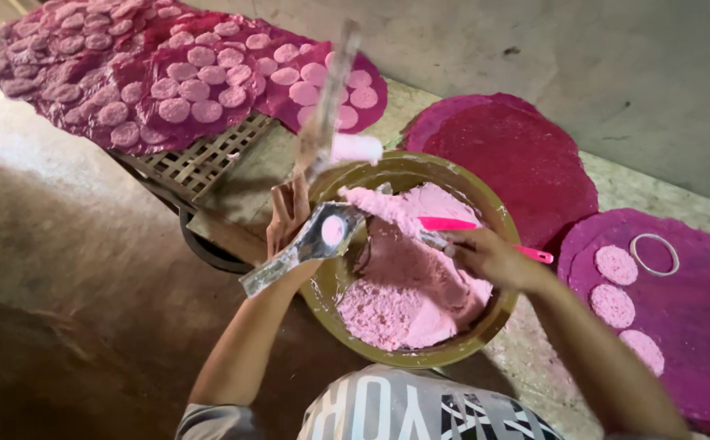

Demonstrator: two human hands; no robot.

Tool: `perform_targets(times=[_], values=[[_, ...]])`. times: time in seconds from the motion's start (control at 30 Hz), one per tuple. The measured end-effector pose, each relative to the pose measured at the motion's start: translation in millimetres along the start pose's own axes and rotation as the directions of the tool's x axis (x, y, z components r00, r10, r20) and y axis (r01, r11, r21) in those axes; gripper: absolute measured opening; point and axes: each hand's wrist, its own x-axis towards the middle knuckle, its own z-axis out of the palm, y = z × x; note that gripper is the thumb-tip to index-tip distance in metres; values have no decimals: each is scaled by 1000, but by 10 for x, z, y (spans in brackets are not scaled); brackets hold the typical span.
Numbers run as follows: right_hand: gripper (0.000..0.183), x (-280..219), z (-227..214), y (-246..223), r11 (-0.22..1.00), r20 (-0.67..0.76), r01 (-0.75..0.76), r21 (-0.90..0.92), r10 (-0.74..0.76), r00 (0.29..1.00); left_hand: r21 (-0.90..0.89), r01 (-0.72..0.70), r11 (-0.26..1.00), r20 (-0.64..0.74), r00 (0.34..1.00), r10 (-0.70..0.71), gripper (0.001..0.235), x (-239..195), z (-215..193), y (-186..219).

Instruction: The person scoops pink dough from a bowl and uses a manual press to form round discs, placing them on a pink mat. The person repeatedly fills the press, compresses the dough, and arranges the finished discs in rows.

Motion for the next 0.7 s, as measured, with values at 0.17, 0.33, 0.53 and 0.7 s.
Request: perform_targets(times=[0.17, 0.33, 0.53, 0.7], values=[[32, -276, -223, -209, 999, 200, -21, -40, 29, 979, -35, -60, 998, -59, 997, 58, 53, 69, 46, -106], [48, -643, 65, -303, 976, 190, -76, -204, 115, 975, -681, 206, 703, -44, 946, -320, 37, -25, 164, -225], [68, -567, 179, -277, 934, -341, 310, 178, -237, 910, -467, 758, -455, 873, 478, -99, 40, -534, 330, 660], [102, -1079, 92, -368, 156, -634, 713, 684, -357, 686, -67, 822, -565, 697, 444, 563, 58, -913, 542, 2066]])
